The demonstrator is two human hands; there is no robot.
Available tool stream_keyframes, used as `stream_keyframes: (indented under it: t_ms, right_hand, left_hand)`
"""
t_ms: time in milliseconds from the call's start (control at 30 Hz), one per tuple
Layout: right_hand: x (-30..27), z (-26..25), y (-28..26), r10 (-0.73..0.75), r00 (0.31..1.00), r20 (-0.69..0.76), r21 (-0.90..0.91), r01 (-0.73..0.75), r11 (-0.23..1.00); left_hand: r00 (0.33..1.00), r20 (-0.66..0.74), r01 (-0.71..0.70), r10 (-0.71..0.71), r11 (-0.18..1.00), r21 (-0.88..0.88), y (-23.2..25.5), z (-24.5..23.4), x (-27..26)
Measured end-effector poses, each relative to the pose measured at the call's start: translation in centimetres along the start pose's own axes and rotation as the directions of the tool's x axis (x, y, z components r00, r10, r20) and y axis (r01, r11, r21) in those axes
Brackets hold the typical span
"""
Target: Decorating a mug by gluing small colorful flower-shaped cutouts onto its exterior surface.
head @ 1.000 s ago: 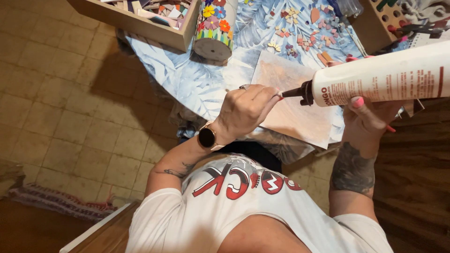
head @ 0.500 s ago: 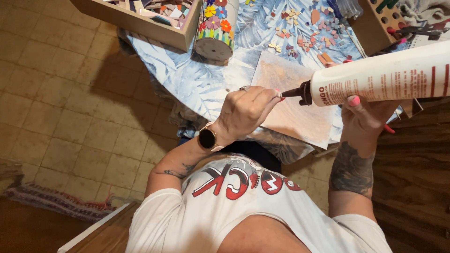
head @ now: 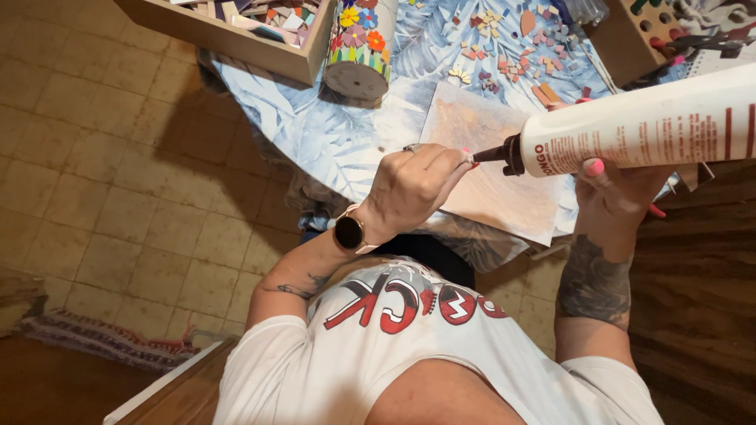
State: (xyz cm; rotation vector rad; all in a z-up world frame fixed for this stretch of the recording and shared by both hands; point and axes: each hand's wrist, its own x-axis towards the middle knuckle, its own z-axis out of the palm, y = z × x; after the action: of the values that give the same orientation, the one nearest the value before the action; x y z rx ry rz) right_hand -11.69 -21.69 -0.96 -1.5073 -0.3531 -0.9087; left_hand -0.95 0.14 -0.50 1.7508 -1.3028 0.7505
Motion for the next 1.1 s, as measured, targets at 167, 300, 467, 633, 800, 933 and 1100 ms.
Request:
stream_keyframes:
  t_ms: [167, 300, 467, 633, 800, 933, 1100]
  right_hand:
    - [-0.7, -1.6, 0.7, 0.035, 0.999, -0.036, -0.013, -0.036, 0.999]
    - [1.9, 1.8, -2.4, 0.476, 0.598, -0.645, 0.579, -0.024, 0.815]
    - [3.8, -1.7, -5.5, 0.256, 0.965, -0.048, -0.857, -0.171, 0.485]
    - [3.1, -11.2, 0.9, 0.461, 0.887, -0.005, -0.942, 0.151, -0.300]
    - [1.4, -13.5, 4.4, 0.584, 0.759, -0.288, -0.878, 0.035, -0.478]
    - [3.3, -7.1, 2.4, 0.462, 0.885, -0.055, -0.967, 0.069, -0.246]
    - [5.6, 4.6, 0.5, -0.104, 0.903, 0.416, -0.836, 0.425, 0.347]
  left_hand:
    - [1.000, -0.021, -0.010, 0.010, 1.000, -0.005, 0.3, -0.3, 0.3]
    - [0.999, -0.031, -0.022, 0.022, 1.000, -0.003, 0.5, -0.6, 0.6]
    - [0.990, -0.095, 0.066, -0.107, 0.932, -0.358, 0.6, -0.2, 0.5]
    - [0.634, 0.636, 0.482, -0.440, -0.418, -0.770, -1.0, 2.4, -2.3]
    - [0.441, 0.868, 0.264, -0.228, -0.892, -0.368, -2.9, 4.3, -3.5]
    - [0.511, 0.843, 0.126, -0.167, -0.956, -0.265, -3.7, 4.8, -3.7]
    - [0.634, 0.754, 0.046, -0.170, -0.966, -0.256, -4.0, 5.0, -2.3]
